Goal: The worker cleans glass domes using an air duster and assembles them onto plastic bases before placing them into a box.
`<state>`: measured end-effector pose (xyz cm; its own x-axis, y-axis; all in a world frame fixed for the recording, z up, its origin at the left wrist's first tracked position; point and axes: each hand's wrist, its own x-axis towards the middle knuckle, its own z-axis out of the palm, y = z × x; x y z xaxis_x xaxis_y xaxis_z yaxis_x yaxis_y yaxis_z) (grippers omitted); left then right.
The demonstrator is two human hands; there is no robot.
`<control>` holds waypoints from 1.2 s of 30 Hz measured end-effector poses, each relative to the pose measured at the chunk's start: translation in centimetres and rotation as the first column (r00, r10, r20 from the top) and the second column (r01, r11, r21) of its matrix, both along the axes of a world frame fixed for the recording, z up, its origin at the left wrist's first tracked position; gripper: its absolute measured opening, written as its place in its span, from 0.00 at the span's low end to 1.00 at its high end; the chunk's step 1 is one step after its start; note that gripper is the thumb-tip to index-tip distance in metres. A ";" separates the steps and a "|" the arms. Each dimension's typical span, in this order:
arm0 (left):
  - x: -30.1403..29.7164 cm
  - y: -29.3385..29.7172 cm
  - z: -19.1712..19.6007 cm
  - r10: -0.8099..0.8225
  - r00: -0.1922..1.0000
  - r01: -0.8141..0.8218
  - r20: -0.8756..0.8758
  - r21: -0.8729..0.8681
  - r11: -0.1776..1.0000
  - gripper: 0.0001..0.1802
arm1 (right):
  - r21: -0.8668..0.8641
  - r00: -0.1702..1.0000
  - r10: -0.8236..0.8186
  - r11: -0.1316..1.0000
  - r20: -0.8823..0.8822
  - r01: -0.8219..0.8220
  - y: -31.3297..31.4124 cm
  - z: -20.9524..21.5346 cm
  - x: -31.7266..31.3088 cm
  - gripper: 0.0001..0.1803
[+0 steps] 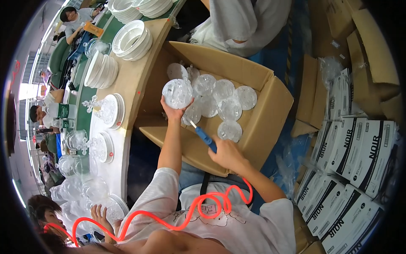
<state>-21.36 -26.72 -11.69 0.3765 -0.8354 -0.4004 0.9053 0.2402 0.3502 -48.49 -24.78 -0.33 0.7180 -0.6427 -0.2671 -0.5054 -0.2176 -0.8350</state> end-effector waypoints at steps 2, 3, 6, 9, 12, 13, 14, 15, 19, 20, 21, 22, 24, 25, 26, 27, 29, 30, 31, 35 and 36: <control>0.1 0.0 0.0 -0.008 1.000 0.008 -0.015 0.003 1.000 0.36 | -0.009 0.999 0.049 0.999 0.004 -0.049 0.1 0.5 0.0 0.17; 0.0 -0.2 0.0 0.011 1.000 -0.011 0.017 0.001 1.000 0.36 | -0.010 0.999 0.048 0.999 0.000 -0.048 -0.2 0.5 0.1 0.17; 0.1 0.4 0.1 -0.012 0.999 0.013 0.033 -0.020 1.000 0.37 | 0.079 0.995 0.050 0.996 -0.083 -0.044 -0.6 1.1 0.2 0.17; 0.3 -0.1 0.0 -0.020 1.000 0.020 0.010 -0.024 0.999 0.37 | 0.024 0.992 0.081 0.996 0.095 -0.084 0.5 1.5 0.6 0.17; 0.0 0.1 -0.3 0.020 1.000 -0.020 0.001 -0.009 1.000 0.38 | 0.016 0.985 -0.170 0.985 0.044 0.169 -1.1 1.2 0.8 0.15; 0.4 0.5 -0.6 -0.016 1.000 0.016 0.018 -0.027 1.000 0.38 | 0.013 0.985 -0.165 0.986 0.049 0.165 -1.3 1.3 0.7 0.15; 0.8 0.6 -1.0 -0.052 0.998 0.053 0.035 -0.043 0.998 0.38 | 0.069 0.977 -0.195 0.980 0.083 0.189 -1.6 1.6 0.4 0.14; 0.6 0.3 -1.0 -0.079 0.994 0.079 0.070 -0.005 0.997 0.38 | 0.128 0.967 -0.232 0.968 0.105 0.218 -1.7 1.9 0.1 0.13; -0.2 0.1 -1.5 -0.006 0.999 0.007 0.046 -0.024 1.000 0.38 | 0.245 0.982 -0.185 0.954 0.039 0.170 -0.3 1.3 -1.8 0.13; 0.2 0.4 -1.5 0.009 1.000 -0.008 0.024 -0.029 1.000 0.38 | 0.312 0.972 -0.230 0.928 0.047 0.205 0.0 1.3 -2.1 0.14; 0.2 0.7 -1.3 0.022 1.000 -0.022 -0.001 -0.032 0.999 0.38 | 0.310 0.972 -0.232 0.928 0.042 0.208 0.0 1.0 -2.6 0.14; 0.4 0.8 -1.2 0.016 1.000 -0.016 0.019 0.031 0.999 0.39 | 0.316 0.966 -0.255 0.920 0.038 0.231 -0.1 0.5 -3.1 0.15; 0.2 0.5 -1.2 0.010 1.000 -0.011 0.015 0.025 1.000 0.39 | 0.263 0.974 -0.225 0.941 0.007 0.215 -0.1 0.6 -3.5 0.14; 0.2 0.4 -1.3 0.006 1.000 -0.006 0.015 0.019 1.000 0.40 | 0.260 0.973 -0.229 0.940 0.007 0.219 -0.2 0.4 -3.7 0.14; 0.2 0.4 -1.2 0.002 1.000 -0.002 0.016 0.016 1.000 0.40 | 0.277 0.970 -0.241 0.935 0.036 0.222 -0.5 -0.1 -3.8 0.14; 0.1 0.5 -1.2 -0.012 1.000 0.012 0.010 -0.003 1.000 0.40 | 0.295 0.966 -0.251 0.930 0.066 0.221 -0.9 -0.1 -3.7 0.14; 0.3 0.5 -1.0 -0.024 1.000 0.024 0.010 -0.026 0.999 0.41 | 0.336 0.952 -0.294 0.908 0.089 0.249 -1.3 1.0 -3.4 0.13; 0.2 0.4 -0.9 -0.060 0.998 0.061 0.024 -0.039 0.997 0.41 | 0.380 0.936 -0.336 0.883 0.106 0.275 -1.3 1.5 -3.3 0.12; 0.2 0.3 -0.6 -0.095 0.995 0.097 0.039 -0.051 0.994 0.41 | 0.378 0.937 -0.330 0.886 0.111 0.267 -1.2 1.4 -3.4 0.12; -1.7 -1.1 2.6 -0.075 0.990 0.083 0.123 -0.058 0.995 0.40 | 0.467 0.911 -0.371 0.847 0.181 0.252 0.5 -0.9 -4.3 0.12; -1.4 -0.7 4.0 -0.057 0.989 0.067 0.138 -0.064 0.996 0.40 | 0.509 0.903 -0.374 0.831 0.210 0.226 1.3 -0.9 -4.3 0.12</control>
